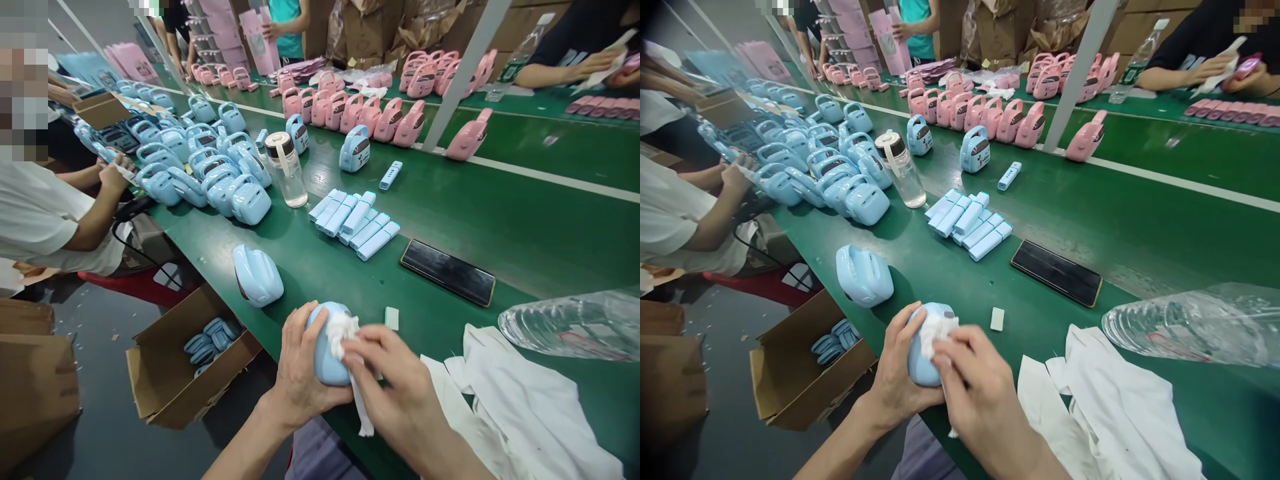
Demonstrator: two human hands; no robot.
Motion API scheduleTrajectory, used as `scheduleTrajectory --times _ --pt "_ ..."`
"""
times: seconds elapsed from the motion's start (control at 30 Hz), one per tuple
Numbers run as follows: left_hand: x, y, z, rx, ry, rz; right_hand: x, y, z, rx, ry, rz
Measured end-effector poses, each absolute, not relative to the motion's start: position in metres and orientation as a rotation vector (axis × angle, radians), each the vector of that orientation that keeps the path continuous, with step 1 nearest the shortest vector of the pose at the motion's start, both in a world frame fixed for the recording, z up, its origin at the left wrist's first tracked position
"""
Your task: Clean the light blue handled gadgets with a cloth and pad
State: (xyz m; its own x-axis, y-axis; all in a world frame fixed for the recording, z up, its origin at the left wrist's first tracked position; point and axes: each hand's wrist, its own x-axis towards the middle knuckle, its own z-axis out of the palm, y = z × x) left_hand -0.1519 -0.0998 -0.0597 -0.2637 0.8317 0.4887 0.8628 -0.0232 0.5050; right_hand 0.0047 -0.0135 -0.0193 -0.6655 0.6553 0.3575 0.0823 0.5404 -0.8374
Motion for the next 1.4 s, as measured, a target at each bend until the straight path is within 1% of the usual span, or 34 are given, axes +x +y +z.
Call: scheduleTrajectory --times 0.07,0.13,0.27,0.4,0.57,0.7,0.87,0.97,1.03,1.17,1.23,1.33,1.4 --pt "-0.154 -0.100 -0.057 -1.933 -2.167 -1.142 0.009 -0.016 -0.020 -0.410 -2.200 1.045" --pt "-0.155 -0.099 -0.054 -1.952 -2.170 -1.097 0.010 -0.013 -0.019 -0.403 -2.203 1.019" --pt "-0.157 -0.096 -0.053 -1.925 -2.180 -1.106 0.014 0.011 -0.009 -0.809 -2.087 0.978" --pt "-0.159 -0.097 -0.054 -1.981 -2.187 -1.112 0.053 0.029 -0.001 -1.090 -2.064 1.076" --pt "-0.159 -0.100 -0.053 -2.010 -2.187 -1.062 0.101 0.029 -0.014 -1.412 -2.014 1.022" --pt "-0.160 -0.100 -0.048 -2.075 -2.194 -0.958 0.106 0.035 -0.027 -1.383 -2.027 0.836" --pt "-0.164 -0.097 -0.037 -2.188 -2.188 -0.735 0.105 0.044 -0.038 -1.281 -2.096 0.716" --pt "-0.161 -0.096 -0.029 -2.221 -2.147 -0.680 0.105 0.048 -0.044 -1.258 -2.165 0.660" --pt "-0.157 -0.096 -0.025 -2.172 -2.072 -0.763 0.105 0.048 -0.045 -1.256 -2.185 0.636" --pt "-0.156 -0.098 -0.017 -1.899 -1.901 -1.113 0.098 0.046 -0.039 -1.201 -2.186 0.423" --pt "-0.167 -0.101 -0.013 -1.691 -1.900 -1.167 0.093 0.043 -0.034 -1.090 -2.199 0.387" --pt "-0.192 -0.105 -0.009 -1.251 -2.104 -1.221 0.087 0.040 -0.037 -0.959 -2.222 0.421" --pt "-0.208 -0.103 -0.011 -1.029 -2.302 -1.273 0.088 0.043 -0.048 -0.926 -2.251 0.356"
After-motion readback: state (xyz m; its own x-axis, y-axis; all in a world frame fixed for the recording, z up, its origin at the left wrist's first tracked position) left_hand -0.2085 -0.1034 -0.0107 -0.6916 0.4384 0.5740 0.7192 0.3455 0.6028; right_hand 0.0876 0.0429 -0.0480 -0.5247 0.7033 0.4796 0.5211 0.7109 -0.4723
